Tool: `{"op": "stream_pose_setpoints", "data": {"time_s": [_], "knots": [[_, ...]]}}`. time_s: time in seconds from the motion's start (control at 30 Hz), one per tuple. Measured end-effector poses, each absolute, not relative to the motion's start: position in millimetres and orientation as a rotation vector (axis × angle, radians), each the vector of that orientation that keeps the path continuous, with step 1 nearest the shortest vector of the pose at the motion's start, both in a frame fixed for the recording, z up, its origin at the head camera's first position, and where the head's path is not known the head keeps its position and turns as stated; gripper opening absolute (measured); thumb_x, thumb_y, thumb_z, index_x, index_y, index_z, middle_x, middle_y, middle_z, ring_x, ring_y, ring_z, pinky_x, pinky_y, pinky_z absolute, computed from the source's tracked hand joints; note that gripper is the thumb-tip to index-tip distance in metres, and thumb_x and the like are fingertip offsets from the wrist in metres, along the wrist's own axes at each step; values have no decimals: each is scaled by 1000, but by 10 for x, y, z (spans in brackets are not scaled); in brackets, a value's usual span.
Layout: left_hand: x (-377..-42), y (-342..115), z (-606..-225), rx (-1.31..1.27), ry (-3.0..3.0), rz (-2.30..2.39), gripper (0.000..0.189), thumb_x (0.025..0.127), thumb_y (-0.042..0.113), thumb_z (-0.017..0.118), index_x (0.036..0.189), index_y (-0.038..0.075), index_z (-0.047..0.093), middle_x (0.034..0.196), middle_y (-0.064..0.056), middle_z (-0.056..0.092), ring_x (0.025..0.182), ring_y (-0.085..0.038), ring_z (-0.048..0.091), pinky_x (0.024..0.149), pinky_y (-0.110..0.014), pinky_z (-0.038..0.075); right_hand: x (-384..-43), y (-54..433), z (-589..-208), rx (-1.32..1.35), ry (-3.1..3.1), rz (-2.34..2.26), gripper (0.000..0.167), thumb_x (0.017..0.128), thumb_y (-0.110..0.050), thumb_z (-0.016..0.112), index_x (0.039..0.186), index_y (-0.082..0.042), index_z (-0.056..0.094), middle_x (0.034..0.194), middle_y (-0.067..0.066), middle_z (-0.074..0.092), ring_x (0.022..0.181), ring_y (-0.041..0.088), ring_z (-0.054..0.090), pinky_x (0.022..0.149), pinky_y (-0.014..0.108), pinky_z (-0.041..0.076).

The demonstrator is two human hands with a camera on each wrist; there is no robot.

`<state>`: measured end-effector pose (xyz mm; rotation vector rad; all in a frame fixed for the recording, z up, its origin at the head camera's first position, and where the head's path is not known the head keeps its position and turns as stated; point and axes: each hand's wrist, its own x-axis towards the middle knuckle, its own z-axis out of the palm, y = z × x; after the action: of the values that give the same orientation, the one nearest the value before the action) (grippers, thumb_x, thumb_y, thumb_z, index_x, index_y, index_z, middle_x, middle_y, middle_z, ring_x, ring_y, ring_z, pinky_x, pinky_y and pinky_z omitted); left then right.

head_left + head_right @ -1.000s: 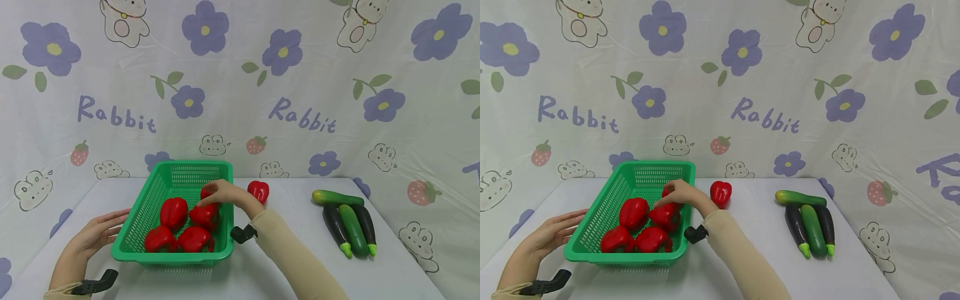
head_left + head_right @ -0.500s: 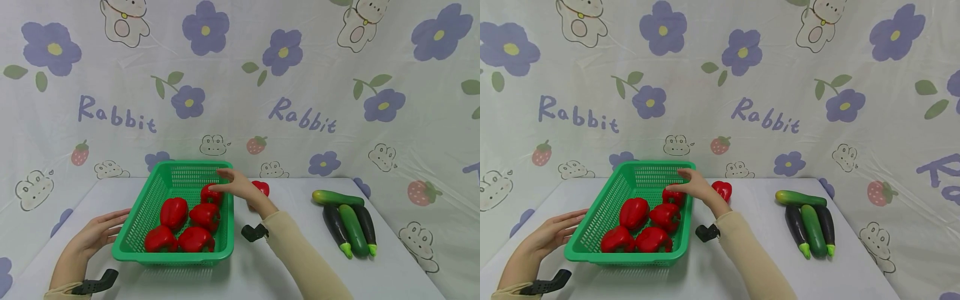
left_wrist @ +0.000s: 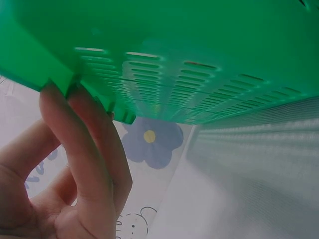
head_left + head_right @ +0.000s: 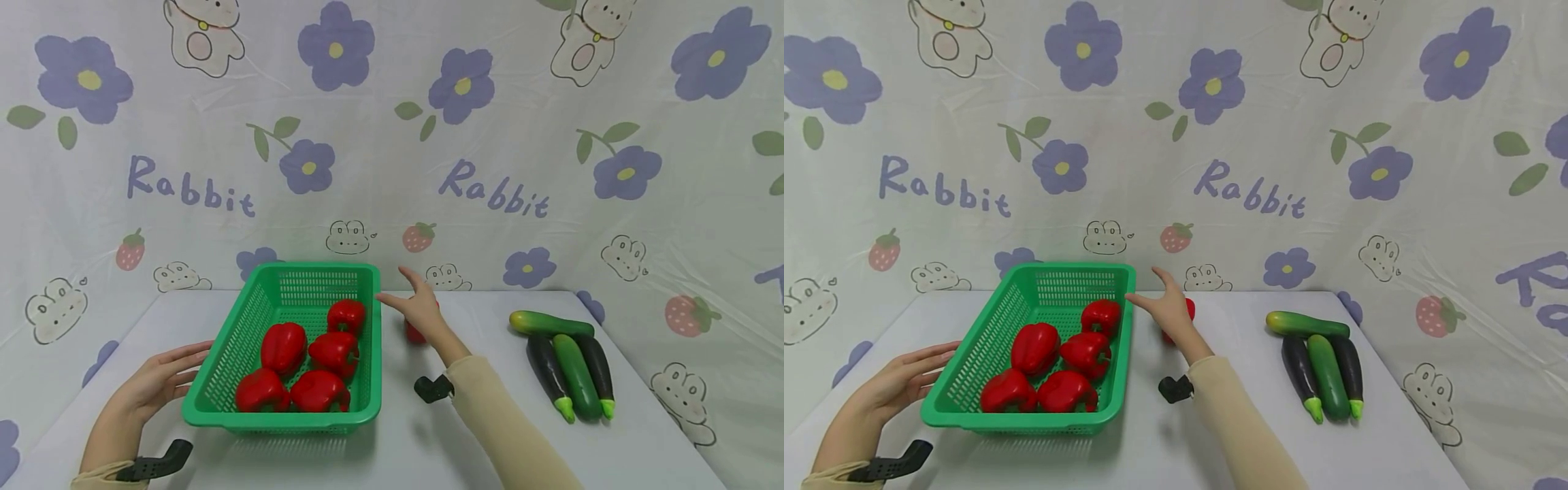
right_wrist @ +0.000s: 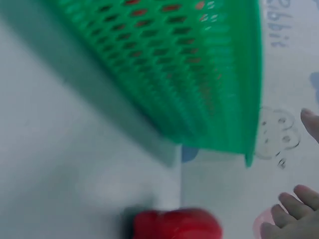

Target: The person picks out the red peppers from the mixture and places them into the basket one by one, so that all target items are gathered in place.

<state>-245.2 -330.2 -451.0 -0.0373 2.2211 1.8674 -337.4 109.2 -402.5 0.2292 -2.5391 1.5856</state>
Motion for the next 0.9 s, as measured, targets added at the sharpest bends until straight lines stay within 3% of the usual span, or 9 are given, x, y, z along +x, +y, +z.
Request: {"op": "stream_pose_setpoints", "data": {"time_s": [0.1,0.4,0.9], "knots": [[-2452,-3305,-4510,-31,2216,1872,31,99,35,57,129,33,61,107,29,63,110,-6,58,90,-32,54,-3415,1164,-4114,158,-2530,1559,80,83,-37,76,150,-18,38,158,8,34,148,30,26,117,56,26],[-2444,-3295,-4503,-38,2217,1873,31,98,34,57,129,32,61,107,28,64,108,-5,59,90,-32,53,-3470,1331,-4321,-21,-2512,1621,81,84,-31,75,152,-21,31,157,13,32,142,37,31,105,56,42],[-2434,-3289,-4489,-43,2212,1880,33,98,34,59,130,30,61,107,29,63,108,-5,59,90,-32,54,-3496,1437,-4648,-124,-2517,1689,91,83,-26,75,154,-10,20,152,19,34,140,41,33,101,55,46]]}}
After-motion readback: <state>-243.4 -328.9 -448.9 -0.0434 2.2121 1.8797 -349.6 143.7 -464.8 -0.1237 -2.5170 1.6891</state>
